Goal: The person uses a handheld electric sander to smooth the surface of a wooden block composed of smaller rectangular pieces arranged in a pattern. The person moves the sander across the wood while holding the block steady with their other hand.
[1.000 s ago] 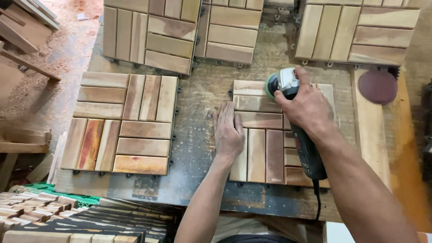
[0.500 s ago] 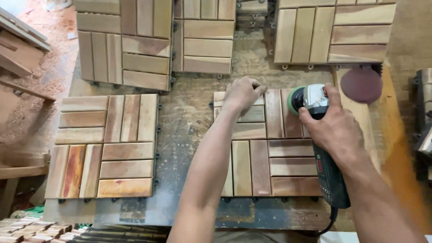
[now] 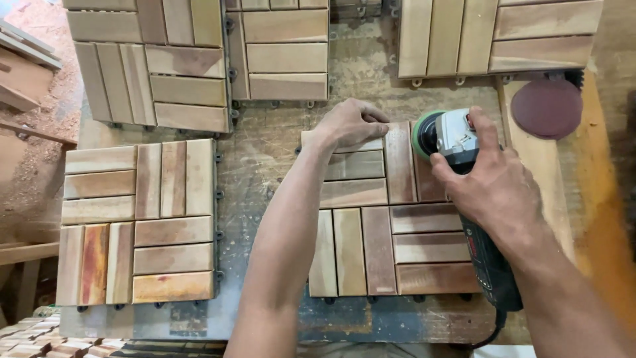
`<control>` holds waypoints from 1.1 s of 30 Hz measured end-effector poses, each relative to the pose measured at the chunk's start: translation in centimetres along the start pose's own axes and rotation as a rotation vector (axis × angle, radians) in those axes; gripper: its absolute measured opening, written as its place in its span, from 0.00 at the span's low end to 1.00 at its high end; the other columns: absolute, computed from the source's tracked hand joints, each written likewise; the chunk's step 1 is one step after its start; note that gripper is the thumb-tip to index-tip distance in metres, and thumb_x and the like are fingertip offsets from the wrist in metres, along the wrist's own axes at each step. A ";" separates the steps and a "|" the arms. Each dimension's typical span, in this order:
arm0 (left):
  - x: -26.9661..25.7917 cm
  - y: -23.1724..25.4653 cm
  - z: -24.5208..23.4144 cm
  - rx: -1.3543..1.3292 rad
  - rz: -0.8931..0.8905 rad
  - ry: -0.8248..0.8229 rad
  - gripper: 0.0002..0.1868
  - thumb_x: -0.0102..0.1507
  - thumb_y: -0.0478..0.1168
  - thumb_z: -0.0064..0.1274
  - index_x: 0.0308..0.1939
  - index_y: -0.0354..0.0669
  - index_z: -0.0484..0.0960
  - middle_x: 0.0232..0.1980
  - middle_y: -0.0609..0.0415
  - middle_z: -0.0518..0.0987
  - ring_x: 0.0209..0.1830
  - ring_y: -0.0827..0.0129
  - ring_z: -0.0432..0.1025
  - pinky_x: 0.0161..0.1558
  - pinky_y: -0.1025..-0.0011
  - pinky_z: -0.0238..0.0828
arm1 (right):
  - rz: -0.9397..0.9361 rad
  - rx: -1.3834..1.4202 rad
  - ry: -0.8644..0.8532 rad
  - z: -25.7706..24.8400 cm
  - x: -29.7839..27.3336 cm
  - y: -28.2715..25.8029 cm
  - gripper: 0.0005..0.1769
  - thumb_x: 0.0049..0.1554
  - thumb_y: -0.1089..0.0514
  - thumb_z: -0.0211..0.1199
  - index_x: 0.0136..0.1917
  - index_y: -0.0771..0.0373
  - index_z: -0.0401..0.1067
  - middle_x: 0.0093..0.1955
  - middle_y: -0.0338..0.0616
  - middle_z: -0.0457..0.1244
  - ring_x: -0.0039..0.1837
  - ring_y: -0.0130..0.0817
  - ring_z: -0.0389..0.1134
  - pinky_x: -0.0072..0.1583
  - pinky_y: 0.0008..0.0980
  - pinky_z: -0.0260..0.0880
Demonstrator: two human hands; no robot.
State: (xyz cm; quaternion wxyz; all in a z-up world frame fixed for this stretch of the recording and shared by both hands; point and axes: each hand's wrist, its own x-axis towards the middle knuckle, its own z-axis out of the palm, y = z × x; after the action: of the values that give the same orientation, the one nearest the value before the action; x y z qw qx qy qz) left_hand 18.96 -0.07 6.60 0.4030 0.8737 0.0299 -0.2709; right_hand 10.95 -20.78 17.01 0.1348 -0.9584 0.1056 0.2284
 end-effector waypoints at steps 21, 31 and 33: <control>1.6 0.1 1.2 0.076 -0.121 0.105 0.17 0.60 0.48 0.46 0.45 0.62 0.90 0.55 0.64 0.87 0.55 0.67 0.79 0.61 0.62 0.73 | -0.026 -0.013 0.012 -0.1 -0.5 -0.9 0.45 0.61 0.35 0.53 0.85 0.40 0.41 0.61 0.67 0.64 0.62 0.67 0.66 0.62 0.63 0.66; -0.4 -0.2 -0.1 -0.233 0.102 -0.019 0.36 0.59 0.19 0.31 0.57 0.54 0.85 0.65 0.59 0.82 0.67 0.72 0.76 0.70 0.69 0.68 | 0.004 -0.008 0.018 0.3 -1.8 0.0 0.45 0.60 0.34 0.54 0.85 0.36 0.40 0.63 0.68 0.62 0.64 0.70 0.65 0.62 0.66 0.66; -1.6 -0.1 -0.3 -0.059 0.130 -0.036 0.26 0.62 0.31 0.41 0.52 0.63 0.89 0.65 0.66 0.82 0.67 0.71 0.74 0.69 0.71 0.65 | 0.032 -0.020 -0.016 0.2 -2.1 0.1 0.45 0.59 0.34 0.54 0.84 0.34 0.40 0.64 0.69 0.62 0.64 0.71 0.65 0.63 0.66 0.66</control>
State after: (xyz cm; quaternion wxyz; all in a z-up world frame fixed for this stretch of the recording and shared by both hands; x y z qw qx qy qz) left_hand 17.67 0.46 7.49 0.4459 0.8564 -0.0263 -0.2589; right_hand 9.03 -20.57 17.81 0.1223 -0.9560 0.1176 0.2395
